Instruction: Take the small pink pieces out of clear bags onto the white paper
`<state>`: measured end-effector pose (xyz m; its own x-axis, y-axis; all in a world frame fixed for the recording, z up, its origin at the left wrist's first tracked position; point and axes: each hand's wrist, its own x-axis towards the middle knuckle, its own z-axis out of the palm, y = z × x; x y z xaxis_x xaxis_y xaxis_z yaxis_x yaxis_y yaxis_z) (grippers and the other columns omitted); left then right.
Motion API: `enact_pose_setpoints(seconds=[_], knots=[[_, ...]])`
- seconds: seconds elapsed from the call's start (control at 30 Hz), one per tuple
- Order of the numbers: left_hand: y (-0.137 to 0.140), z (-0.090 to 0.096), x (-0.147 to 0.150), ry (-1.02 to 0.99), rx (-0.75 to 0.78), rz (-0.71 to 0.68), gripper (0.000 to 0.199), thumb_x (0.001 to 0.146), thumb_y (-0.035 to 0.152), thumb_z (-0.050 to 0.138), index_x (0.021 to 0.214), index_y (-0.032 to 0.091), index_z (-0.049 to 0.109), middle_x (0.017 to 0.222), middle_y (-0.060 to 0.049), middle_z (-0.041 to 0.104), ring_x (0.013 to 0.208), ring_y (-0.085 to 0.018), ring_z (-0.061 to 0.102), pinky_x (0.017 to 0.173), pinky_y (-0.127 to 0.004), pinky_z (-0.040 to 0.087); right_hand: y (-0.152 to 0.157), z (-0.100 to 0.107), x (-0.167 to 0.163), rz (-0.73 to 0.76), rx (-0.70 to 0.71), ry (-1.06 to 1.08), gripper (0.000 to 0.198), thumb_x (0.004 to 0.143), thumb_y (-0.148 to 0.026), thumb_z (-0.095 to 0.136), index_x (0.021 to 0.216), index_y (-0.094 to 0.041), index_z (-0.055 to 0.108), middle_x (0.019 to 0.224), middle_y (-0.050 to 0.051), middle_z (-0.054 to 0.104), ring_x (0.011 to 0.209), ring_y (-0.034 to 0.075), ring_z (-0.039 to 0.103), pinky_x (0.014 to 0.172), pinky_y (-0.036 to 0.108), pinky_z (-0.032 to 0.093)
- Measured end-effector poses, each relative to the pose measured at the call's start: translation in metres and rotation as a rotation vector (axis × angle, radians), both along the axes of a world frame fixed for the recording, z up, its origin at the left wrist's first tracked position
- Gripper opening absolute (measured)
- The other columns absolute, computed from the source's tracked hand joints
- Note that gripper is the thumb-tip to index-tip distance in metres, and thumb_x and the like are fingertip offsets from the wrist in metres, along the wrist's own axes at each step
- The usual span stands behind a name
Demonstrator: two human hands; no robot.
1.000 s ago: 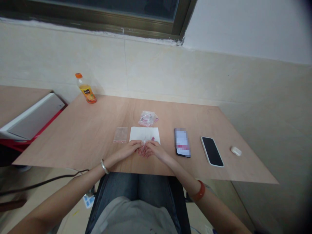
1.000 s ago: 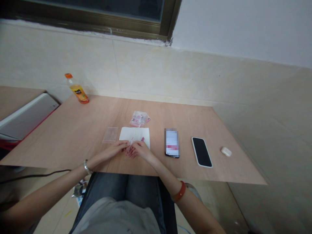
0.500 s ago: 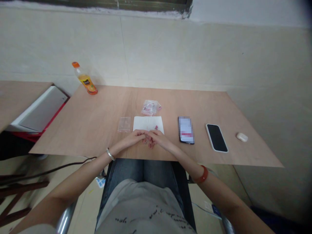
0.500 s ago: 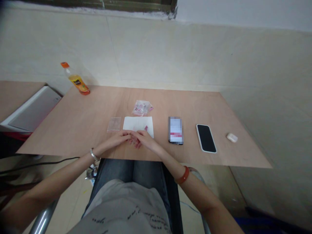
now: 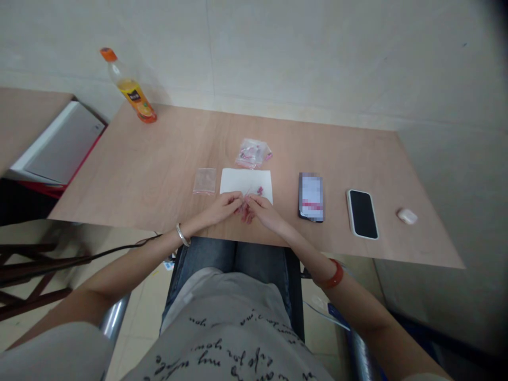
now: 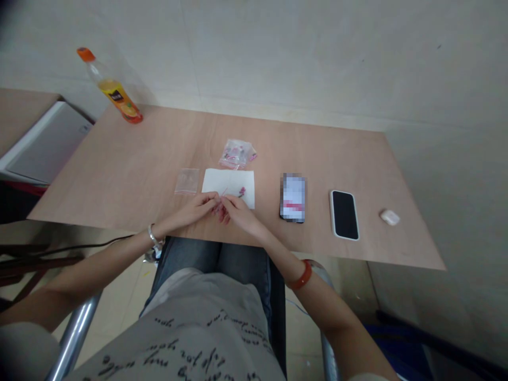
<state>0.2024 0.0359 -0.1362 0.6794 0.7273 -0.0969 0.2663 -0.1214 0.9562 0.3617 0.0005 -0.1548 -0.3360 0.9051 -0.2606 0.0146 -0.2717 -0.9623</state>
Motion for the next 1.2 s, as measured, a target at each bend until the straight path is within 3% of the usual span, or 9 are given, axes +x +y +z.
enact_pose_setpoints(seconds=[0.23,0.43,0.7,0.97,1.2], knots=[[-0.003,0.004,-0.006,0.129,0.14,-0.035,0.031,0.092,0.04,0.034,0.077,0.017,0.049,0.069,0.001,0.054,0.065,-0.012,0.049,0.067,-0.024,0.039,-0.007,0.001,-0.006,-0.013,0.096,-0.066,0.041,0.086,-0.057,0.04,0.075,-0.019,0.049,0.061,-0.001,0.053,0.05,0.01,0.052,0.046,0.022,0.043],[-0.004,0.005,-0.006,0.107,0.242,-0.012,0.033,0.095,0.035,0.028,0.072,0.017,0.046,0.066,0.002,0.052,0.061,-0.01,0.047,0.062,-0.022,0.036,-0.007,0.005,-0.004,-0.024,0.187,-0.144,0.036,0.089,-0.05,0.039,0.074,-0.019,0.05,0.062,-0.001,0.053,0.054,0.011,0.05,0.052,0.023,0.041],[-0.007,0.007,-0.009,0.416,0.686,0.015,0.032,0.094,0.031,0.031,0.074,0.017,0.051,0.06,0.0,0.049,0.056,-0.012,0.044,0.058,-0.025,0.03,-0.014,0.02,-0.004,-0.051,0.321,-0.377,0.034,0.091,-0.036,0.036,0.065,-0.018,0.049,0.06,-0.001,0.05,0.057,0.011,0.046,0.057,0.023,0.035],[-0.009,-0.002,-0.005,0.474,0.823,-0.002,0.035,0.095,0.031,0.025,0.076,0.016,0.05,0.065,-0.003,0.056,0.059,-0.014,0.05,0.064,-0.029,0.036,-0.019,0.021,-0.005,-0.078,0.373,-0.657,0.034,0.09,-0.037,0.036,0.064,-0.019,0.049,0.054,-0.002,0.048,0.048,0.01,0.043,0.05,0.022,0.027],[-0.011,-0.007,-0.005,0.512,0.964,0.021,0.035,0.095,0.026,0.023,0.078,0.016,0.052,0.068,-0.005,0.057,0.065,-0.017,0.053,0.069,-0.032,0.039,-0.019,0.026,-0.007,-0.075,0.435,-0.702,0.036,0.091,-0.036,0.034,0.063,-0.019,0.049,0.054,-0.001,0.049,0.048,0.01,0.043,0.05,0.022,0.027]])
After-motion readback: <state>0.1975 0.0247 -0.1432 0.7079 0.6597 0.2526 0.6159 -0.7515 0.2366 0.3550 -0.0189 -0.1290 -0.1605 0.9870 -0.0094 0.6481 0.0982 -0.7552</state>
